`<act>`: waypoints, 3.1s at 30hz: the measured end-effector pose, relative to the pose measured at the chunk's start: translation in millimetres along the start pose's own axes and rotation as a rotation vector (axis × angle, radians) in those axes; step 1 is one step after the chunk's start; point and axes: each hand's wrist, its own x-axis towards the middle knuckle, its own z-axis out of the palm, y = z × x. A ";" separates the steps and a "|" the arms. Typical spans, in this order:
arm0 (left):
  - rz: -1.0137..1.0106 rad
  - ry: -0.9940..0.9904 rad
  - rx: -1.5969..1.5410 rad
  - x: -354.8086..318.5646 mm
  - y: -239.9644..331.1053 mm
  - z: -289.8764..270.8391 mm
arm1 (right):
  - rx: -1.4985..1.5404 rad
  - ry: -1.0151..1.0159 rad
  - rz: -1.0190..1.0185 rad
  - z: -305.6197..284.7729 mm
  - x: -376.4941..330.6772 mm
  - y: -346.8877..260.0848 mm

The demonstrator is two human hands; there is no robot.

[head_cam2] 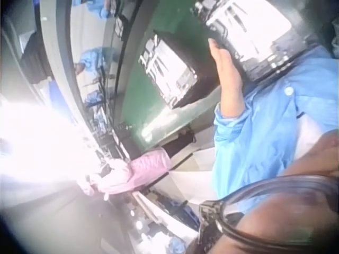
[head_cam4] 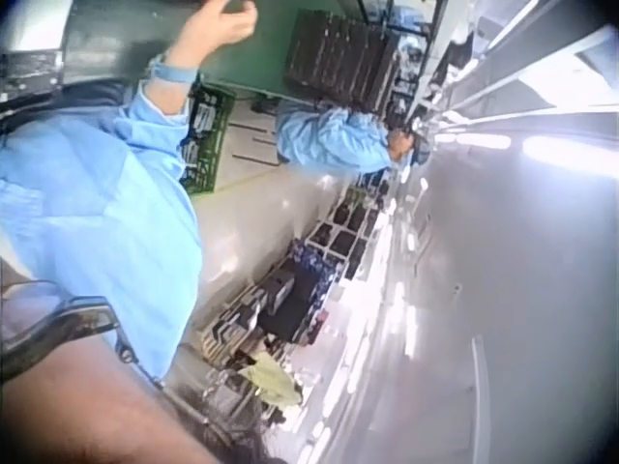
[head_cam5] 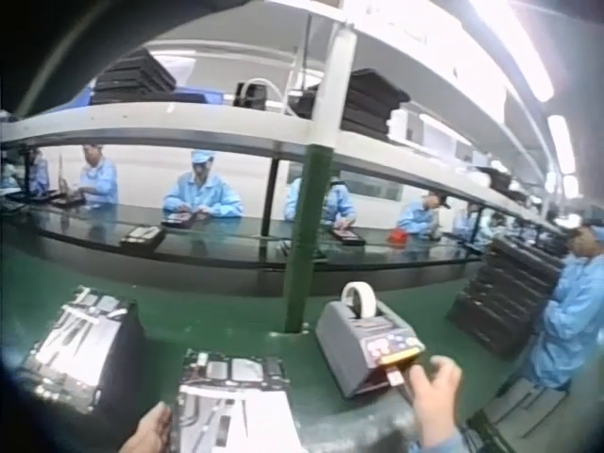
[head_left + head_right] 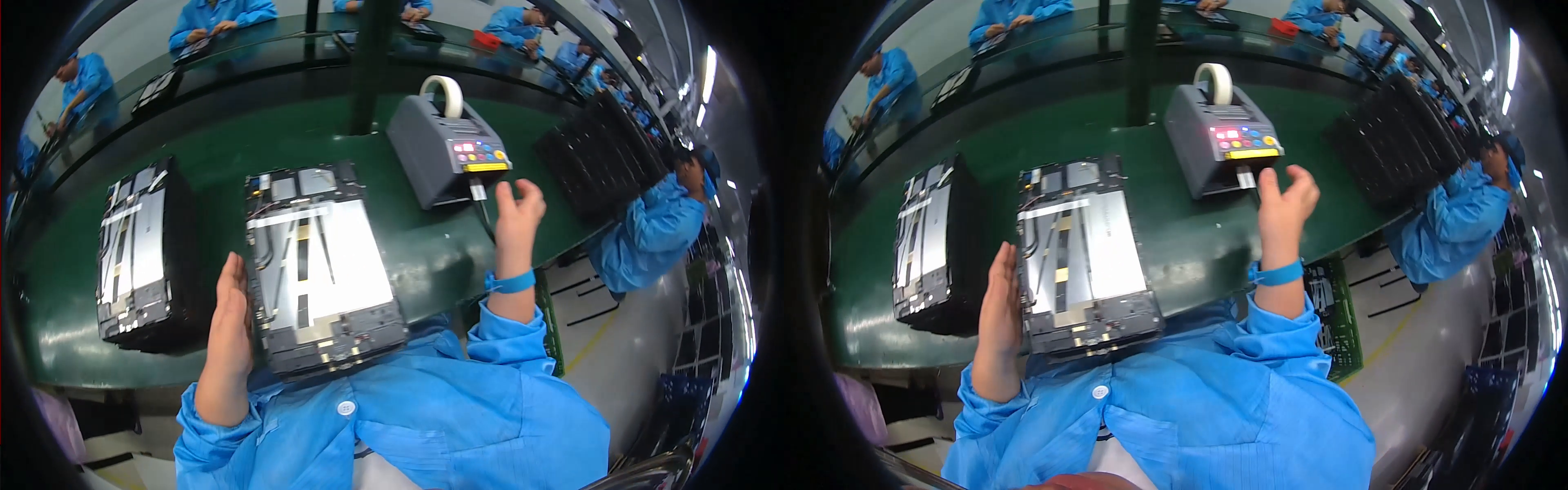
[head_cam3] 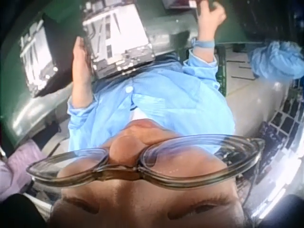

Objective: The person assembles electronic devices by applying adhesive tape to the device housing with a tape dispenser, then securing internal ribbon cables by hand.

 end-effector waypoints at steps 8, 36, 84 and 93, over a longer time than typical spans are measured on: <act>-0.081 -0.037 -0.232 18.2 -27.5 28.4 | 0.674 -0.760 0.706 9.5 13.4 13.1; 0.559 -0.098 0.608 13.4 63.6 90.8 | 0.689 -0.956 -0.437 -49.2 -63.1 -131.3; 0.431 0.164 1.048 88.8 19.2 19.0 | 0.132 -1.293 -0.922 133.9 -23.5 -205.4; 0.393 0.134 0.993 91.6 9.3 14.1 | -0.094 -1.315 -0.541 123.9 -19.3 -208.4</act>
